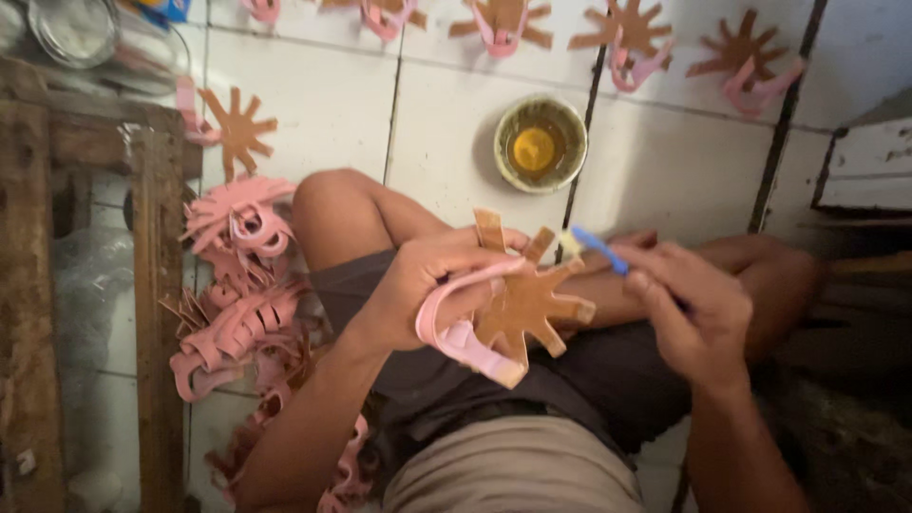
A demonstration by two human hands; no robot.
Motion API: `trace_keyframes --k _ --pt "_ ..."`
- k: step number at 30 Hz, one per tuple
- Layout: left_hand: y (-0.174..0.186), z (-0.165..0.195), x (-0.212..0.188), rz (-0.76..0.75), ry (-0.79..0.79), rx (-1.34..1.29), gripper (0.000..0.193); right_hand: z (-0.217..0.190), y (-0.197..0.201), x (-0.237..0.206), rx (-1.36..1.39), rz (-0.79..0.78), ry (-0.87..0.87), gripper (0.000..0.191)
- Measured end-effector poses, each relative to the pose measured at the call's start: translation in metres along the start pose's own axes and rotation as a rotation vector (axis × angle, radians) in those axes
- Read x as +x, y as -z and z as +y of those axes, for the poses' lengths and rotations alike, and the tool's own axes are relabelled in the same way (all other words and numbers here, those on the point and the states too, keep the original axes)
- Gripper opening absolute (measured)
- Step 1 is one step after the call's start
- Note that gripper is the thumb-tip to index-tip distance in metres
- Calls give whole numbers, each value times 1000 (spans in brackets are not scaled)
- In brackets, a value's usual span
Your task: The person sits on the floor and uses a toothbrush to spread glue from a bowl onto flower-shaped foam and pink sandal components, coating each piece and setting it aside with finished pieces on the floor.
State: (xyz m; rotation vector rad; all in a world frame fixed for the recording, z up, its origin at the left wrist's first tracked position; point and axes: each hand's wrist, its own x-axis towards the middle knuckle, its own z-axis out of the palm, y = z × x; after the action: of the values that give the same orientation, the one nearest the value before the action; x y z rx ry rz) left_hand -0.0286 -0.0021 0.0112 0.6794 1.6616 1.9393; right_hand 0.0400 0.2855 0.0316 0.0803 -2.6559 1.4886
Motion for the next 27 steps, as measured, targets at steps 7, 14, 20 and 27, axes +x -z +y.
trace_keyframes --k 7,14,20,27 --pt "-3 2 7 -30 -57 -52 30 -6 2 8 -13 26 69 23" --pt "-7 15 10 -51 -28 57 32 -13 11 15 -188 43 -8 22" --pt "4 20 9 -84 -49 186 33 -9 -1 11 -30 -25 64 20" --pt "16 -5 -15 119 -330 364 41 74 -35 40 -99 -26 -54 20"
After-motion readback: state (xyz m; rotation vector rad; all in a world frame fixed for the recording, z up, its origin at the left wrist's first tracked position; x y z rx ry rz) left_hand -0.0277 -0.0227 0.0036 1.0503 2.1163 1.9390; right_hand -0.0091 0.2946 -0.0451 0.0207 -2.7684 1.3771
